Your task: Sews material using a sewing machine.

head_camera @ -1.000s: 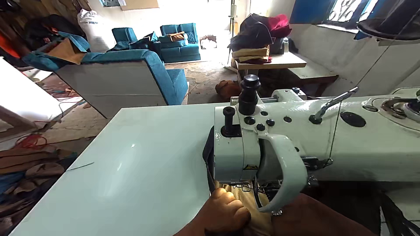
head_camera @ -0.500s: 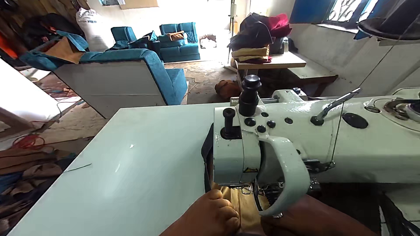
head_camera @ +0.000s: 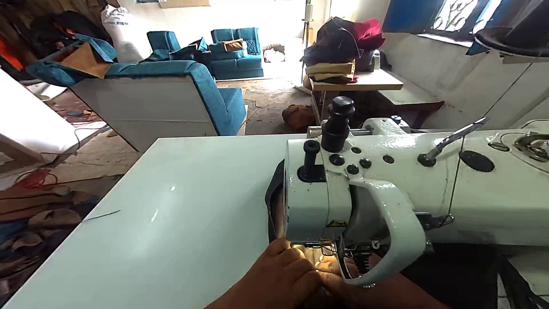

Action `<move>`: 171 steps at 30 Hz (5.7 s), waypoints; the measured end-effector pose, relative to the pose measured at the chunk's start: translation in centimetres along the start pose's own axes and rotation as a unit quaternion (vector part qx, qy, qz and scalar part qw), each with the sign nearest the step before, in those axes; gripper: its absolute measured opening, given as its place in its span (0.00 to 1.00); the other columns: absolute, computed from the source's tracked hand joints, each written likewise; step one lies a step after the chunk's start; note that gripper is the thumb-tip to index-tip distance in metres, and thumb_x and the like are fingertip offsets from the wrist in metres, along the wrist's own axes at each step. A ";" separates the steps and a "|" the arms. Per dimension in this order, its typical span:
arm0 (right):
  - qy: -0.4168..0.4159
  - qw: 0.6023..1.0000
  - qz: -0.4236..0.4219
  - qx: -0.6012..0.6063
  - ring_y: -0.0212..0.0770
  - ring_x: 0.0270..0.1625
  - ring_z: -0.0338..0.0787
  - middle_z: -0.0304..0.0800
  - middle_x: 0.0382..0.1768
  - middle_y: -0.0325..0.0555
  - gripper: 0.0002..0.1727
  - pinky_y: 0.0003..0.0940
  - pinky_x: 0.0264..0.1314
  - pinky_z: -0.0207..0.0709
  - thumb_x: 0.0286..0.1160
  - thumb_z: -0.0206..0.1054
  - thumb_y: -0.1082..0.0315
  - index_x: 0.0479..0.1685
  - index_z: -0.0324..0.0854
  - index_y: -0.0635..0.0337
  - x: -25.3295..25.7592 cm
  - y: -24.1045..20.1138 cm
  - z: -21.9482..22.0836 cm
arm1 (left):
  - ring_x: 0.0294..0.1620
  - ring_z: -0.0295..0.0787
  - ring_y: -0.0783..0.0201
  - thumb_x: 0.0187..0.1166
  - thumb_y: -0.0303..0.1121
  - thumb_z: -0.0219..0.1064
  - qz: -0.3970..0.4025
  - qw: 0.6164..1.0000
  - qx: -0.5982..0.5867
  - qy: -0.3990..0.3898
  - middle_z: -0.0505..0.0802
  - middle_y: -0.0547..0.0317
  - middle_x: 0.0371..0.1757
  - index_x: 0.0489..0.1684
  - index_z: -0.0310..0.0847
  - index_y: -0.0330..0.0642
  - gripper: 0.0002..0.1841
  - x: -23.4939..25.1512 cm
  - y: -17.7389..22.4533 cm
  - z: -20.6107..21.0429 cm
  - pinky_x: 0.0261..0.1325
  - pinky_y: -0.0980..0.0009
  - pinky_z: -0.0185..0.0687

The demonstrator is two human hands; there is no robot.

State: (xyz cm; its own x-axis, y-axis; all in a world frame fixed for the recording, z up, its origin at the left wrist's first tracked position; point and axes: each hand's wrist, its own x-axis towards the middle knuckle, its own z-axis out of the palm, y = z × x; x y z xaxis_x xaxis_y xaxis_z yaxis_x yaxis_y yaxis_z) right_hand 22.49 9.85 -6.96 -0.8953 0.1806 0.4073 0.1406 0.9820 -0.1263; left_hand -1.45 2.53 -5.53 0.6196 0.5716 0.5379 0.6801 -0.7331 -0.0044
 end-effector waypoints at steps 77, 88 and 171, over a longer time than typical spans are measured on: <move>-0.090 0.996 -0.001 0.027 0.48 0.54 0.92 0.94 0.49 0.41 0.14 0.52 0.54 0.81 0.89 0.56 0.59 0.54 0.88 0.47 0.1 0.6 -1.3 | 0.53 0.90 0.64 0.86 0.33 0.55 0.015 1.000 -0.013 -0.014 0.95 0.68 0.39 0.37 0.88 0.56 0.14 -0.1 -0.7 0.9 0.73 0.61 0.72; 0.027 0.997 -0.078 0.000 0.42 0.34 0.91 0.90 0.29 0.42 0.09 0.36 0.37 0.84 0.79 0.61 0.72 0.36 0.86 0.51 0.3 0.6 -1.0 | 0.47 0.89 0.64 0.89 0.34 0.53 -0.019 0.999 0.050 -0.001 0.92 0.68 0.39 0.39 0.83 0.56 0.11 0.1 0.1 2.7 0.53 0.64 0.79; -0.041 0.996 -0.070 0.041 0.42 0.48 0.91 0.95 0.36 0.35 0.12 0.40 0.51 0.79 0.80 0.61 0.69 0.40 0.92 0.44 -0.2 0.8 -1.0 | 0.26 0.84 0.60 0.83 0.28 0.59 -0.010 0.996 -0.003 -0.083 0.86 0.62 0.21 0.37 0.89 0.48 0.10 0.5 0.8 -0.4 0.39 0.65 0.78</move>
State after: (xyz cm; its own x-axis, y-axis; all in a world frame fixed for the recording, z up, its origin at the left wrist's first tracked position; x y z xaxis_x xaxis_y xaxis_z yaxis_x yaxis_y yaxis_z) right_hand 23.23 10.64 -6.28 -0.9354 0.0339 0.3520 -0.0199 0.9888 -0.1480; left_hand -0.78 2.08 -4.90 0.6630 0.6385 0.3909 0.6907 -0.7231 0.0098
